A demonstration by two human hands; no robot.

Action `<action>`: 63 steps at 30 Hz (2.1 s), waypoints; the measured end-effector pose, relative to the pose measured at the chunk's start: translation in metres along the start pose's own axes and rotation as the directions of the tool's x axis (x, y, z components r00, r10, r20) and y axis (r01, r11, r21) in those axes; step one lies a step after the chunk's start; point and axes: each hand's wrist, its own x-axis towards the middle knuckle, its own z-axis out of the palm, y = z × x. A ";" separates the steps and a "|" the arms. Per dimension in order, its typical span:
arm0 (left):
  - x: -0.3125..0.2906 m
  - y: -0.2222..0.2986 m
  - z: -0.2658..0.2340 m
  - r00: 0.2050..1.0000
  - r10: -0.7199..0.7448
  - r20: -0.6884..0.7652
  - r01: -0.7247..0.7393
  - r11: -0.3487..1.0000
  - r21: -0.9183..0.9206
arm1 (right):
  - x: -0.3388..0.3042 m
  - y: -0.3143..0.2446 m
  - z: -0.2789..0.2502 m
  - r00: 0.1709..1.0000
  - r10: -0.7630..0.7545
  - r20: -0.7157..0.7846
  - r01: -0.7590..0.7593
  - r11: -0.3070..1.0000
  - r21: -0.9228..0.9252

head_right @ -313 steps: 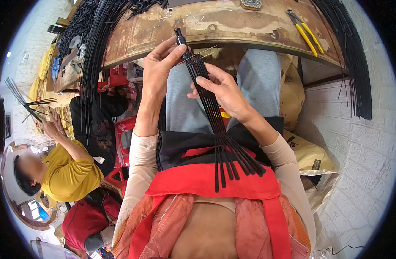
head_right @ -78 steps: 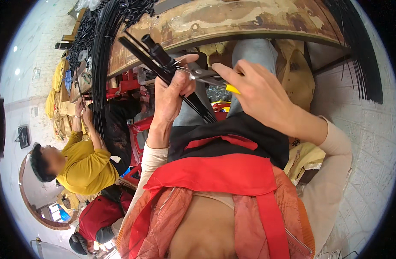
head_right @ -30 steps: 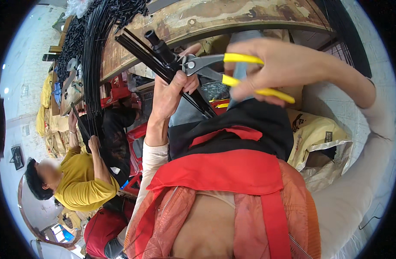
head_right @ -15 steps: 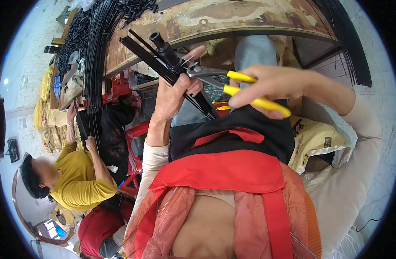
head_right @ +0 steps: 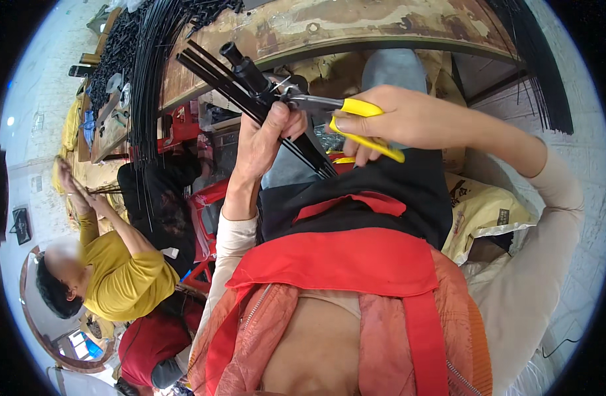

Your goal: Assembling black plastic components onto a wire harness or rack using pliers.

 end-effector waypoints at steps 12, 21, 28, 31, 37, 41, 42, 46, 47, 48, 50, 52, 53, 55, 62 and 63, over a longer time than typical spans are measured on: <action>0.000 0.000 0.013 0.999 -0.002 0.035 0.001 0.999 0.053 | -0.025 -0.042 -0.014 0.890 0.400 0.217 -0.437 0.885 0.160; -0.005 -0.003 0.011 0.999 -0.039 0.034 0.039 0.999 0.000 | -0.027 -0.013 0.017 0.974 0.225 -0.001 -0.224 0.972 0.074; 0.001 0.000 0.020 0.999 -0.024 0.025 0.021 0.990 0.136 | -0.037 -0.088 -0.016 0.845 0.527 -0.091 -0.521 0.771 -0.366; -0.001 -0.003 0.020 0.999 0.009 -0.038 -0.004 0.990 0.141 | -0.033 -0.081 -0.015 0.900 0.429 -0.068 -0.422 0.825 -0.377; 0.007 0.004 0.022 0.995 0.025 -0.100 -0.029 0.999 -0.032 | -0.020 0.012 0.002 0.885 -0.417 -0.206 0.150 0.675 -0.722; 0.004 -0.002 0.014 0.994 0.025 -0.106 -0.032 0.997 -0.069 | -0.015 0.005 0.007 0.856 -0.425 -0.294 -0.028 0.530 -0.847; 0.005 -0.003 0.012 0.996 0.021 -0.090 -0.025 0.999 -0.035 | -0.012 0.005 0.006 0.822 -0.492 -0.287 -0.027 0.471 -0.882; 0.012 0.000 0.013 0.995 0.014 -0.102 -0.011 1.000 0.026 | -0.006 0.005 -0.006 0.778 -0.573 -0.259 -0.044 0.361 -0.932; 0.013 -0.002 0.012 0.995 0.011 -0.103 -0.008 1.000 0.027 | -0.005 0.007 -0.006 0.778 -0.573 -0.259 -0.042 0.363 -0.931; 0.014 -0.004 0.011 0.995 0.013 -0.102 -0.011 1.000 0.013 | -0.004 0.009 -0.007 0.778 -0.564 -0.277 -0.046 0.388 -0.920; 0.015 -0.005 0.011 0.995 0.012 -0.100 -0.012 1.000 0.000 | -0.002 0.014 -0.007 0.777 -0.555 -0.297 -0.051 0.415 -0.908; 0.015 -0.005 0.011 0.995 0.003 -0.102 -0.002 1.000 0.014 | 0.000 0.017 -0.008 0.760 -0.582 -0.290 -0.050 0.393 -0.918; 0.015 -0.005 0.011 0.995 0.001 -0.102 0.000 1.000 0.013 | 0.000 0.017 -0.008 0.761 -0.580 -0.290 -0.050 0.394 -0.918; 0.015 -0.003 0.013 0.992 -0.002 -0.123 0.002 1.000 -0.001 | 0.001 0.017 -0.008 0.747 -0.603 -0.280 -0.055 0.364 -0.930; 0.014 -0.002 0.015 0.988 -0.001 -0.158 0.003 1.000 0.012 | 0.004 0.017 -0.008 0.744 -0.602 -0.289 -0.025 0.407 -0.913; 0.014 -0.001 0.015 0.985 -0.006 -0.175 0.006 1.000 -0.002 | 0.006 0.017 -0.008 0.728 -0.624 -0.283 -0.022 0.391 -0.920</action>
